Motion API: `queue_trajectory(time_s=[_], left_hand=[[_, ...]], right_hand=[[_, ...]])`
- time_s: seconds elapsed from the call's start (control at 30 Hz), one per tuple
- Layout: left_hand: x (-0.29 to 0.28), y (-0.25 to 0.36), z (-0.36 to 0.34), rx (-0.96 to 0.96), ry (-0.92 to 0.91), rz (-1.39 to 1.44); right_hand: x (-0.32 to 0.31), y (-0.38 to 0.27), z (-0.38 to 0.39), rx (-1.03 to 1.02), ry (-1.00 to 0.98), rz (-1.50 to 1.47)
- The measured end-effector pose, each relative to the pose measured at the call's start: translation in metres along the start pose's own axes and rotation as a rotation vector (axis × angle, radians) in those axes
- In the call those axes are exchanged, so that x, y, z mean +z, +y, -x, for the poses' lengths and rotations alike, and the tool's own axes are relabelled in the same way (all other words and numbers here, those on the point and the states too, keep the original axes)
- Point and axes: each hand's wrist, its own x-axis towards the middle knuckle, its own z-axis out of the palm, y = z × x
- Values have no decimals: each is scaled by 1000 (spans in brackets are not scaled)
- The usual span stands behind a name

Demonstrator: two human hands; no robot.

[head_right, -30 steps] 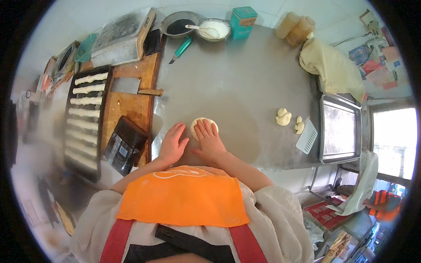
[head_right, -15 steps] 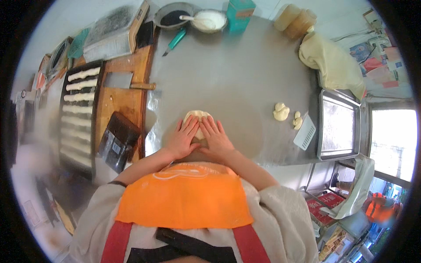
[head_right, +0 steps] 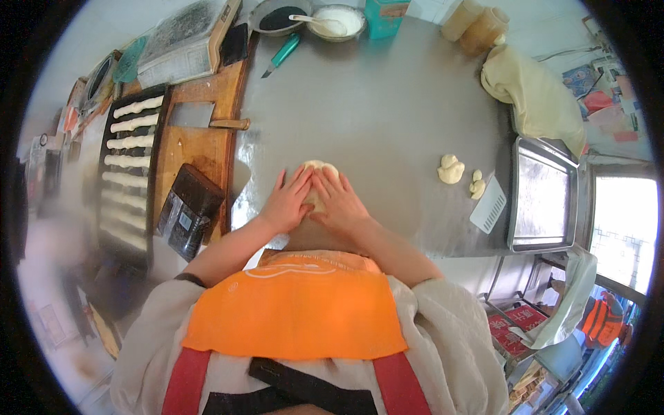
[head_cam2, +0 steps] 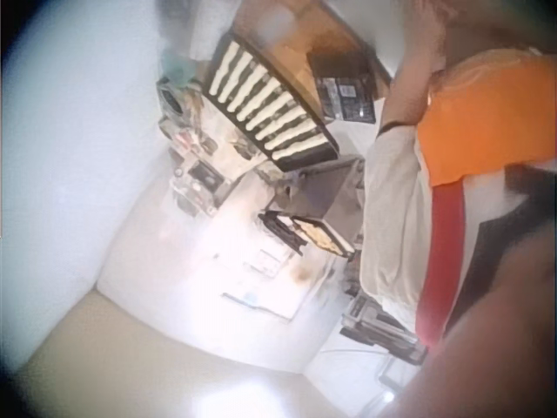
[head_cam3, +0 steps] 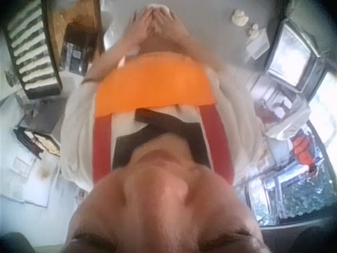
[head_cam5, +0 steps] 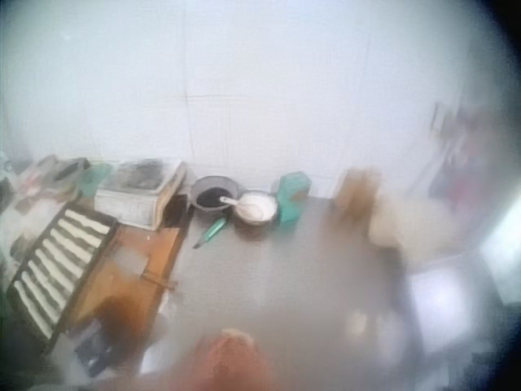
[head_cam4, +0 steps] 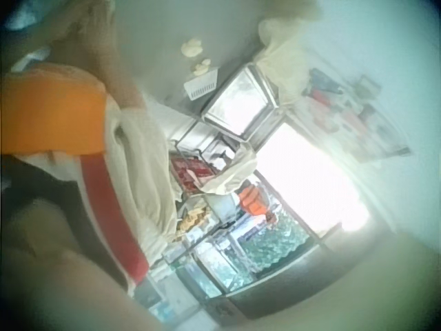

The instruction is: The person takes a tray of dough pieces from a rack, flattens a piece of dough by hand on a counter, cuts a portion of chocolate paste with a knife, places it on the dough, and rolls the dough into a cylinder before placing it on a tray.

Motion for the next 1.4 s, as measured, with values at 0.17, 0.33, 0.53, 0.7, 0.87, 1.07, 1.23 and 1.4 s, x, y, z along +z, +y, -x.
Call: queue_trajectory(time_s=[0.17, 0.33, 0.53, 0.7, 0.87, 1.07, 1.23, 1.4], left_hand=[[-2, -16, -28, 0, -86, -79], [-12, -10, -29, -27, -127, -73], [-5, 3, 3, -60, -205, -84], [4, 23, 41, -5, -305, -21], [0, 27, 46, -32, -255, 48], [-10, 17, 42, -109, -73, 28], [-33, 1, 43, -131, 21, 112], [-112, -31, 89, -232, 523, 39]], right_hand=[[-15, 4, -16, 83, 46, -104], [3, 15, -10, 104, -22, 0], [5, 0, 26, 87, -49, -81], [1, -3, 39, -29, -60, -44], [17, -16, 55, -95, -90, -35], [-15, -15, 34, -85, 17, -104], [-15, -18, 6, -13, 97, -113], [-39, -80, -127, -120, 477, -335]])
